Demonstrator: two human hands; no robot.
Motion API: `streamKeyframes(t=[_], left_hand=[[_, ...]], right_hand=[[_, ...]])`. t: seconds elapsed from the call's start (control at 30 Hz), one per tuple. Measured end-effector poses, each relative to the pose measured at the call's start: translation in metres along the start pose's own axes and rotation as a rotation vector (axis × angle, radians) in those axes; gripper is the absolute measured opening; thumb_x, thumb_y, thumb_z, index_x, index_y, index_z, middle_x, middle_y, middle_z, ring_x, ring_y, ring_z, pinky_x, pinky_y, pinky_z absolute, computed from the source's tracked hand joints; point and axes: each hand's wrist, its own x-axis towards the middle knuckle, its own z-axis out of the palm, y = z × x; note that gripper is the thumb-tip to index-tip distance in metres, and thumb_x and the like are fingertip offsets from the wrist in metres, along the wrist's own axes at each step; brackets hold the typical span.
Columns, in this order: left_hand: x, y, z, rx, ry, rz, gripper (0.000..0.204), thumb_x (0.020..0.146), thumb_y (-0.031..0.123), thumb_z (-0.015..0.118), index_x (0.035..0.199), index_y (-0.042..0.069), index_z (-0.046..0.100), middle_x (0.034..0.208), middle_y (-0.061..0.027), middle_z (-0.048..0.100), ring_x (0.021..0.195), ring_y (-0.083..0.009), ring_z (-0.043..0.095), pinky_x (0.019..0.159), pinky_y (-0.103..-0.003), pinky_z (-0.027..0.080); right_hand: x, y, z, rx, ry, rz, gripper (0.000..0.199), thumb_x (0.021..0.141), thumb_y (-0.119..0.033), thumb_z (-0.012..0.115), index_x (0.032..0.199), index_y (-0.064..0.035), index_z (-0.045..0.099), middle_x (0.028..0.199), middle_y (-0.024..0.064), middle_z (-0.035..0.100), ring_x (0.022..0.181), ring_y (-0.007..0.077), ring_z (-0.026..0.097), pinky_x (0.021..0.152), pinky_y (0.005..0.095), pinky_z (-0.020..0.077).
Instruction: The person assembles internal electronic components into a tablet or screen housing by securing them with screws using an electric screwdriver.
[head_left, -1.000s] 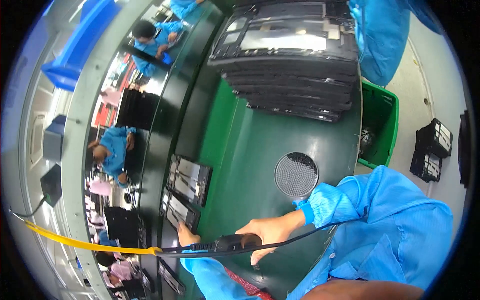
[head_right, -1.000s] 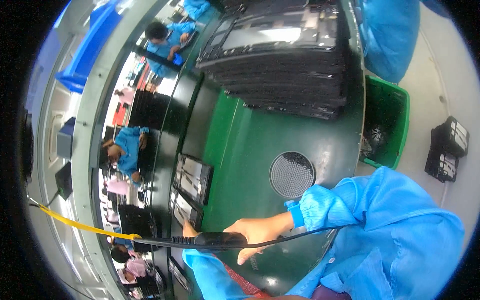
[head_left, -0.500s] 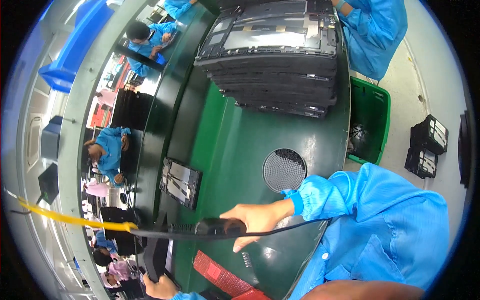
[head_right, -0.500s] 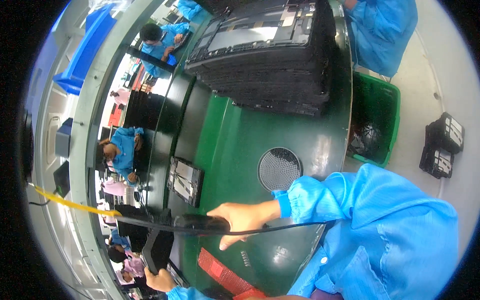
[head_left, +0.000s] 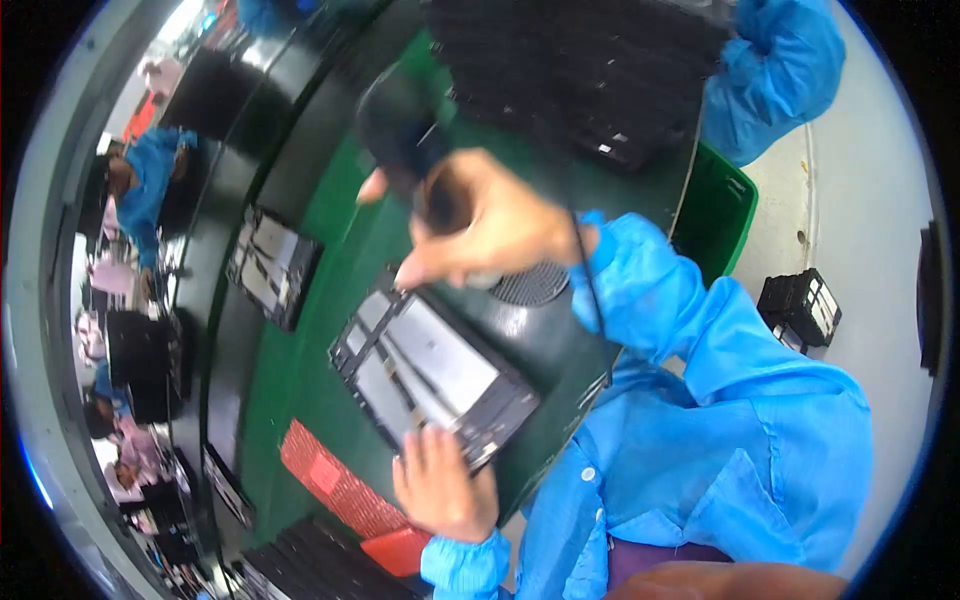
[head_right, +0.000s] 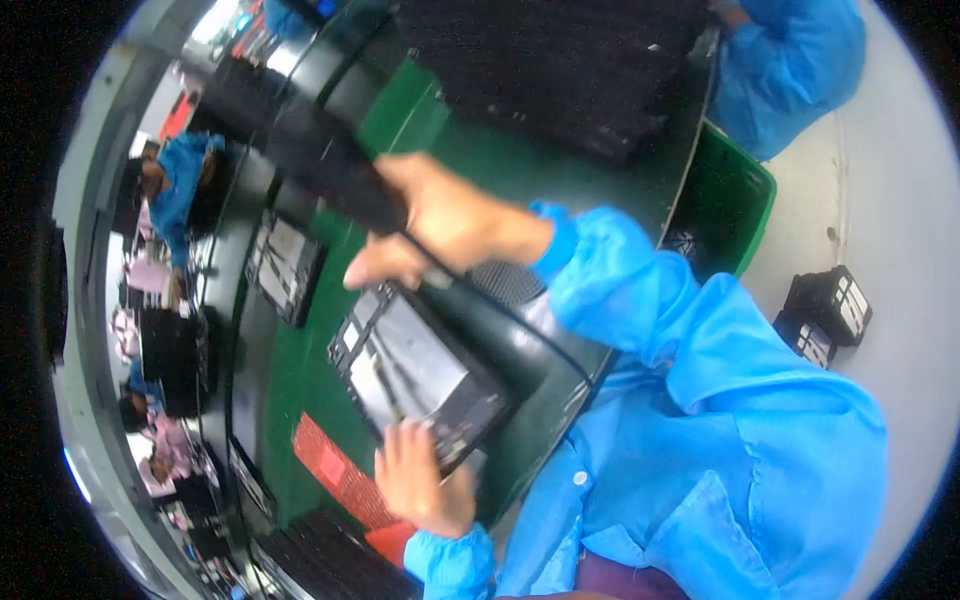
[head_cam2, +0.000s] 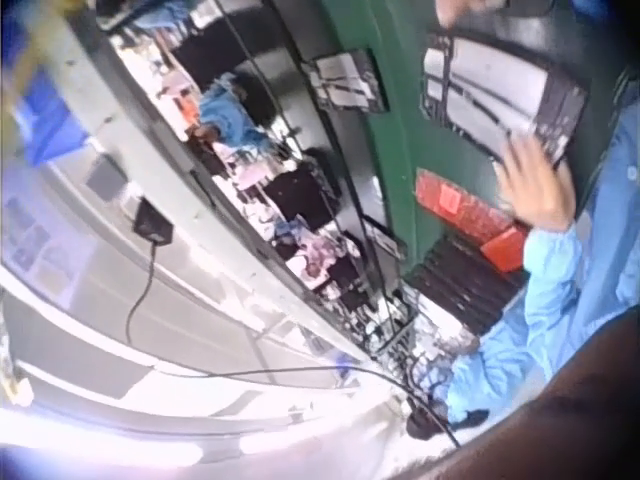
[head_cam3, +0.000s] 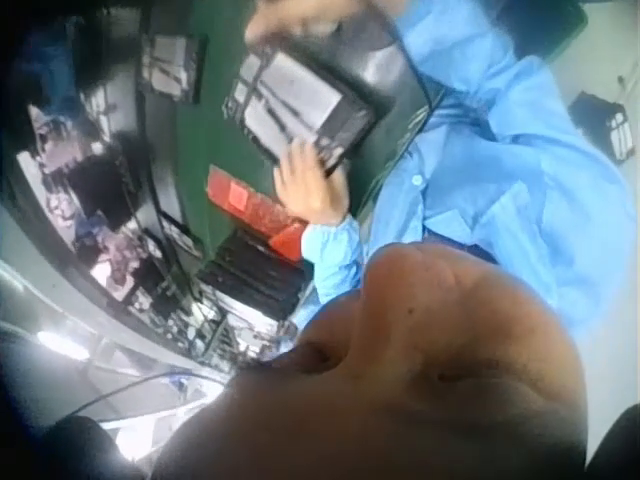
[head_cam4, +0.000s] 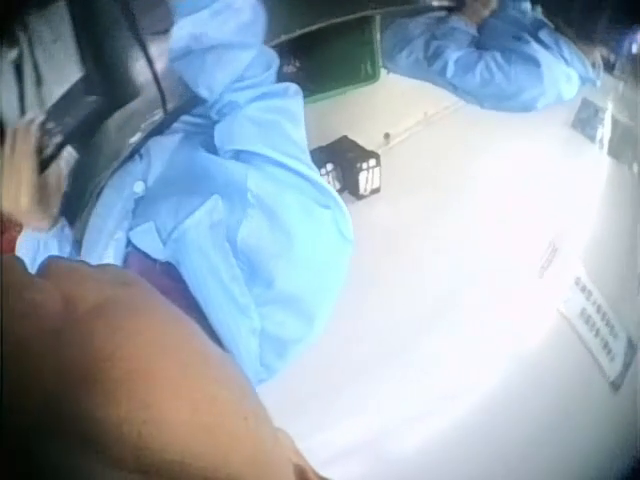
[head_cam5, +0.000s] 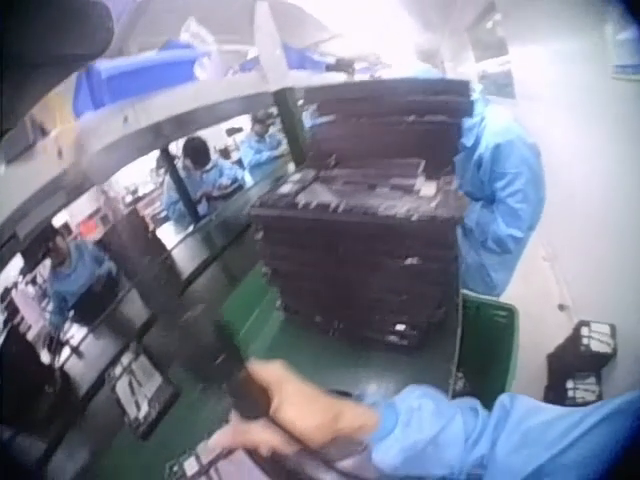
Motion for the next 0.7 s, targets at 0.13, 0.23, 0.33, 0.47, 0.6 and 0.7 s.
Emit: streamKeyframes(t=[0.13, 0.23, 0.33, 0.47, 0.6, 0.7], left_hand=[[-0.013, 0.017, 0.035, -0.305, -0.120, 0.073, 0.063, 0.052, 0.024, 0.083, 0.105, 0.003, 0.058, 0.120, -0.0146, 0.054, 0.120, -0.0377, 0.044, 0.097, -0.059, 0.027], [-0.013, 0.021, 0.056, -0.392, -0.051, 0.053, 0.058, 0.054, 0.020, 0.083, 0.102, 0.000, 0.058, 0.117, -0.0151, 0.056, 0.117, -0.0379, 0.046, 0.098, -0.060, 0.026], [-0.003, 0.027, 0.062, -0.435, 0.013, 0.045, 0.051, 0.055, 0.019, 0.082, 0.097, -0.001, 0.060, 0.111, -0.0159, 0.059, 0.114, -0.0365, 0.049, 0.098, -0.059, 0.027], [0.010, 0.031, 0.063, -0.403, 0.021, 0.002, 0.049, 0.055, 0.020, 0.083, 0.093, -0.002, 0.061, 0.105, -0.0166, 0.062, 0.112, -0.0353, 0.052, 0.097, -0.057, 0.029], [0.012, 0.025, 0.069, -0.440, 0.081, -0.021, 0.047, 0.054, 0.022, 0.084, 0.089, -0.002, 0.062, 0.102, -0.0173, 0.063, 0.108, -0.0353, 0.055, 0.097, -0.055, 0.032], [0.014, 0.025, 0.071, -0.446, 0.099, -0.019, 0.045, 0.055, 0.022, 0.084, 0.087, -0.002, 0.063, 0.101, -0.0176, 0.063, 0.107, -0.0351, 0.055, 0.097, -0.054, 0.033]], right_hand=[[-0.006, 0.005, -0.023, -0.064, 0.176, -0.151, 0.035, 0.069, -0.010, 0.077, 0.092, 0.0011, 0.053, 0.057, 0.0037, 0.057, 0.046, 0.0093, 0.055, 0.042, 0.0222, 0.0414], [-0.001, 0.024, -0.035, -0.086, 0.190, -0.222, 0.028, 0.073, -0.005, 0.072, 0.091, -0.0009, 0.051, 0.056, 0.0045, 0.056, 0.046, 0.0102, 0.055, 0.045, 0.0226, 0.0434], [0.002, 0.032, -0.035, -0.126, 0.177, -0.218, 0.029, 0.075, -0.002, 0.070, 0.095, -0.0011, 0.049, 0.058, 0.0045, 0.055, 0.047, 0.0105, 0.054, 0.046, 0.0231, 0.0444], [0.005, 0.042, -0.035, -0.211, 0.167, -0.247, 0.030, 0.074, -0.004, 0.071, 0.094, -0.0016, 0.049, 0.058, 0.0044, 0.056, 0.047, 0.0107, 0.054, 0.047, 0.0230, 0.0446], [0.004, 0.043, -0.031, -0.156, 0.156, -0.224, 0.028, 0.072, -0.009, 0.074, 0.089, -0.0020, 0.053, 0.056, 0.0043, 0.057, 0.048, 0.0104, 0.056, 0.048, 0.0227, 0.0433], [0.003, 0.041, -0.029, -0.155, 0.132, -0.156, 0.028, 0.073, -0.010, 0.074, 0.089, -0.0023, 0.053, 0.057, 0.0047, 0.058, 0.048, 0.0105, 0.056, 0.048, 0.0227, 0.0431]])
